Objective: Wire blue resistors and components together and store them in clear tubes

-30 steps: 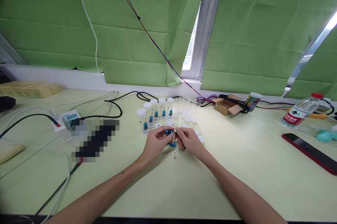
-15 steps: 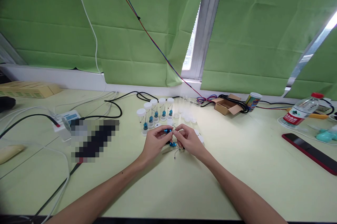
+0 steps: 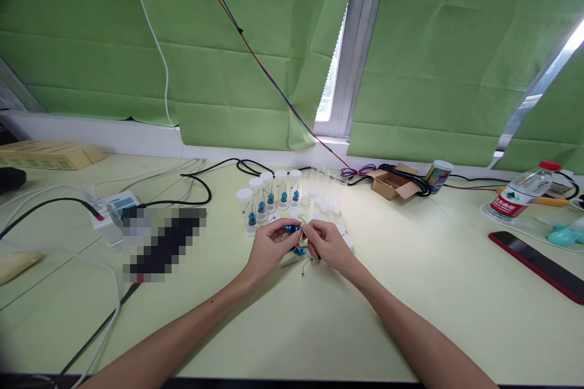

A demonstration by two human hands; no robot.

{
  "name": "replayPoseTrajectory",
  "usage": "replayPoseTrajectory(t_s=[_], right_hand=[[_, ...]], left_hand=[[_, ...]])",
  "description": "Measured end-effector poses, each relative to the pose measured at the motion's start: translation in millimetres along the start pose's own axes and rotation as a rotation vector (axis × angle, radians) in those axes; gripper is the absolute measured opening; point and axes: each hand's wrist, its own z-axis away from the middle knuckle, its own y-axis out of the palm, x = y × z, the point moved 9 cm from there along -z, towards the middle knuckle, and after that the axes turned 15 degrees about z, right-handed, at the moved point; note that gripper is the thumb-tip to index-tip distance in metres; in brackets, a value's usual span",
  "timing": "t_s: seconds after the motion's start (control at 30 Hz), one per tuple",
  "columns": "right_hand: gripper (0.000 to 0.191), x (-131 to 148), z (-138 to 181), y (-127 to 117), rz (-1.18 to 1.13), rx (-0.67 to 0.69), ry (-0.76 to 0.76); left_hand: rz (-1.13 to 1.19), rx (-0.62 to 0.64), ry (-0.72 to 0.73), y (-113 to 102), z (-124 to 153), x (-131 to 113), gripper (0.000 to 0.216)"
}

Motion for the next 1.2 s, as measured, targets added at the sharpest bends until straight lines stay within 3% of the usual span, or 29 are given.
replayPoseTrajectory(t_s=[0.4, 0.67, 1.2], right_hand=[[0.054, -7, -2, -1, 0.047, -0.029, 0.003], [0.034, 1, 3, -2, 0.006, -0.017, 0.017], [0.040, 2, 1, 0, -0.005, 0.002, -0.024]], left_hand=[[0.012, 0.001, -0.009, 2, 0, 2, 0.022], [0.027, -0.056, -0.005, -4, -1, 0, 0.024], [0.012, -0.008, -0.004, 0, -1, 1, 0.022]])
